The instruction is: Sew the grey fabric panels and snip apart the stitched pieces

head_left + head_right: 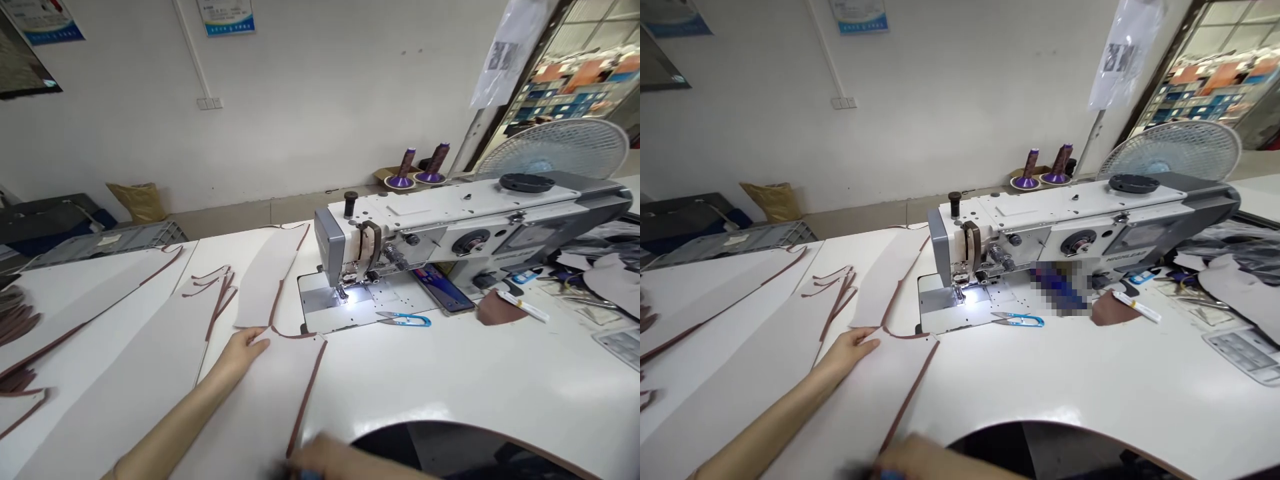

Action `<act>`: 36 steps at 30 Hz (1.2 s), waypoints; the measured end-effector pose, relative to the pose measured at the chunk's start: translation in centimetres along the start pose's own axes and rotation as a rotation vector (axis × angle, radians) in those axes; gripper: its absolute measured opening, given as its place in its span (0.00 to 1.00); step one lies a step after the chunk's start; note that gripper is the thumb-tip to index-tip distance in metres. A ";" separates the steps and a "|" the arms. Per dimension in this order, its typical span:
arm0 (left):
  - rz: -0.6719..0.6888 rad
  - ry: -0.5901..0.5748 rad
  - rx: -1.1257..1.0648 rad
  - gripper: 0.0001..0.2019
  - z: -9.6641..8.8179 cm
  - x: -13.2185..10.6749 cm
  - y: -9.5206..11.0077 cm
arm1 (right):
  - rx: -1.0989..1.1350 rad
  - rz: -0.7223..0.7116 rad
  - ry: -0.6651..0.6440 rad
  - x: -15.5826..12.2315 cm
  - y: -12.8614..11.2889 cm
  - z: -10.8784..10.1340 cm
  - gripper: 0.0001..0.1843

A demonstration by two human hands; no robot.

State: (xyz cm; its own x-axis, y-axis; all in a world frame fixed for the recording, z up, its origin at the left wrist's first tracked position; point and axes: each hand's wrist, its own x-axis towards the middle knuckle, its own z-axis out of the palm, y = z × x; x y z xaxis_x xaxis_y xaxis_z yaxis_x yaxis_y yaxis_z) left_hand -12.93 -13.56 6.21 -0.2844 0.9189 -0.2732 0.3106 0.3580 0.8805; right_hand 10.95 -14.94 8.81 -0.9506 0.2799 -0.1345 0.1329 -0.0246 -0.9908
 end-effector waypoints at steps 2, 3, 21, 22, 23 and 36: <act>0.153 0.076 0.183 0.14 0.3 -3.4 -0.9 | -0.070 0.028 0.050 -0.5 0.0 -2.7 0.25; 0.231 0.109 0.293 0.12 0.7 -5.1 -1.1 | -0.173 0.035 0.146 -0.3 0.0 -4.1 0.23; 0.911 0.240 0.756 0.15 2.2 -11.7 -1.1 | 0.205 0.335 -0.290 4.4 3.0 -8.0 0.36; 0.914 0.240 0.755 0.15 2.3 -11.7 -1.1 | 0.209 0.344 -0.300 4.3 3.0 -8.0 0.35; 0.913 0.242 0.753 0.15 2.3 -11.7 -1.0 | 0.212 0.344 -0.303 4.3 2.9 -7.9 0.34; 0.904 0.134 0.691 0.17 1.6 -11.5 -1.5 | 0.248 0.253 -0.244 4.2 2.5 -7.5 0.26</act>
State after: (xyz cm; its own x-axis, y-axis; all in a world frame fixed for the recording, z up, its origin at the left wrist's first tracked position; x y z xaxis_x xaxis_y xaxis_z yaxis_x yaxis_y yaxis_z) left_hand -8.67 -24.42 7.38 0.2150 0.8760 0.4316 0.8709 -0.3720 0.3213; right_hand 9.35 -6.63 5.82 -0.9391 0.0010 -0.3435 0.3272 -0.3014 -0.8956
